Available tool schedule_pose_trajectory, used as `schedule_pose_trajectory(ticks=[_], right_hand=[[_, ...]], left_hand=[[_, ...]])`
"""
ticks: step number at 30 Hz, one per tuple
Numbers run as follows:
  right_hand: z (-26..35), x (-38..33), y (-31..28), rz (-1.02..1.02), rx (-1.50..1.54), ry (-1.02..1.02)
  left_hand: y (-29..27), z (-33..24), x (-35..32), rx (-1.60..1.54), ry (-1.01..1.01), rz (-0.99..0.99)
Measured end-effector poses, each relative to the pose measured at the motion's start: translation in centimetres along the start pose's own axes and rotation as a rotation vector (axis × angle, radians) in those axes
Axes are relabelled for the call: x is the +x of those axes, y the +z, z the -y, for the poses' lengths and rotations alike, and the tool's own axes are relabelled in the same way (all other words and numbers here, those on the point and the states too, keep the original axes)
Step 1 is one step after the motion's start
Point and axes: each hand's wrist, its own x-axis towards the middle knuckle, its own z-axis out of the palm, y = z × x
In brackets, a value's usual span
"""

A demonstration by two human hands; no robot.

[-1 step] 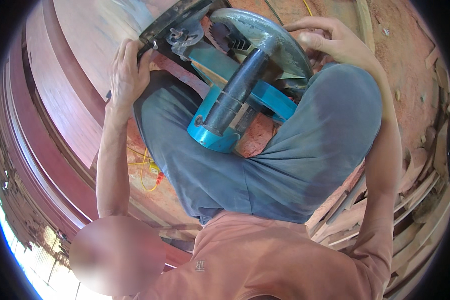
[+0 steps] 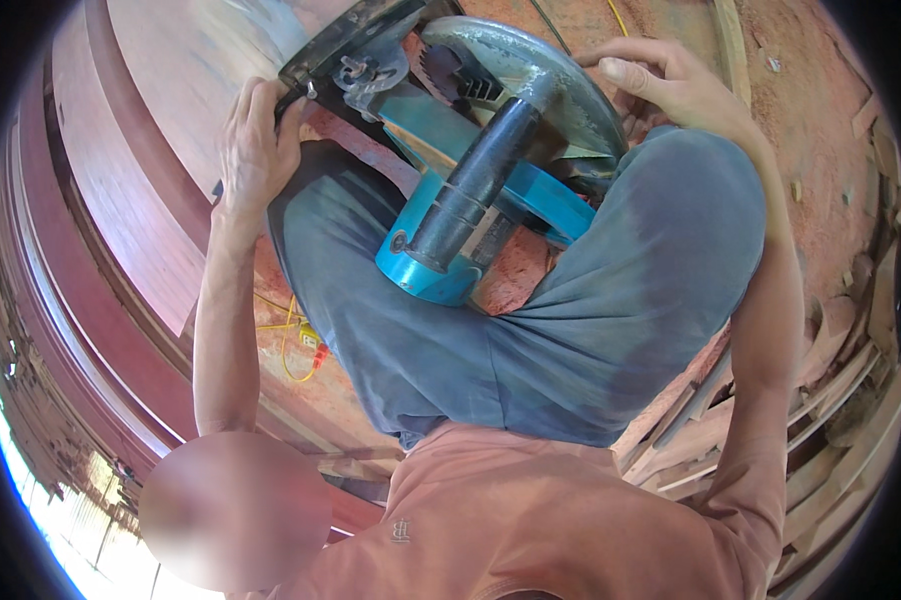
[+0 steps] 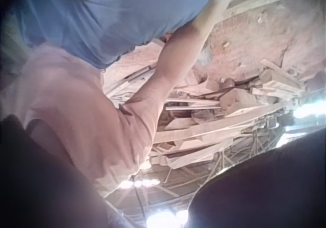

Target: The person adjusts the blade guard and depth settings on a teal circular saw using a screwdriver. They then reposition the saw on a wooden plank and make a cut, followed by further adjustments to the blade guard.

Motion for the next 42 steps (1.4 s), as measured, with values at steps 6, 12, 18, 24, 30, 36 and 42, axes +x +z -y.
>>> schedule_pose_trajectory(ticks=[6,12,18,24,30,36,42], right_hand=[[-4.1,1.1,-0.2,0.001,-0.036,0.100],[-11.3,5.7,0.3,-0.240,-0.145,0.056],[-16.7,9.5,2.6,-0.445,-0.878,0.165],[-21.1,10.4,2.4,-0.464,-0.875,0.110],[-16.6,4.6,-2.9,-0.698,-0.600,-0.002],[-0.1,-10.1,-5.9,-0.801,-0.266,0.032],[11.7,-20.4,4.8,-0.688,-0.471,-0.065]], left_hand=[[-0.1,0.0,0.0,-0.009,-0.005,-0.020],[0.0,-0.1,0.1,-0.029,0.005,-0.009],[0.0,0.1,-0.1,-0.024,-0.001,-0.008],[0.3,0.4,-0.2,0.008,0.022,-0.028],[0.5,0.5,-0.3,0.039,0.021,-0.043],[0.9,0.2,-0.1,0.001,0.014,-0.056],[0.7,0.2,-0.1,0.012,0.022,-0.039]])
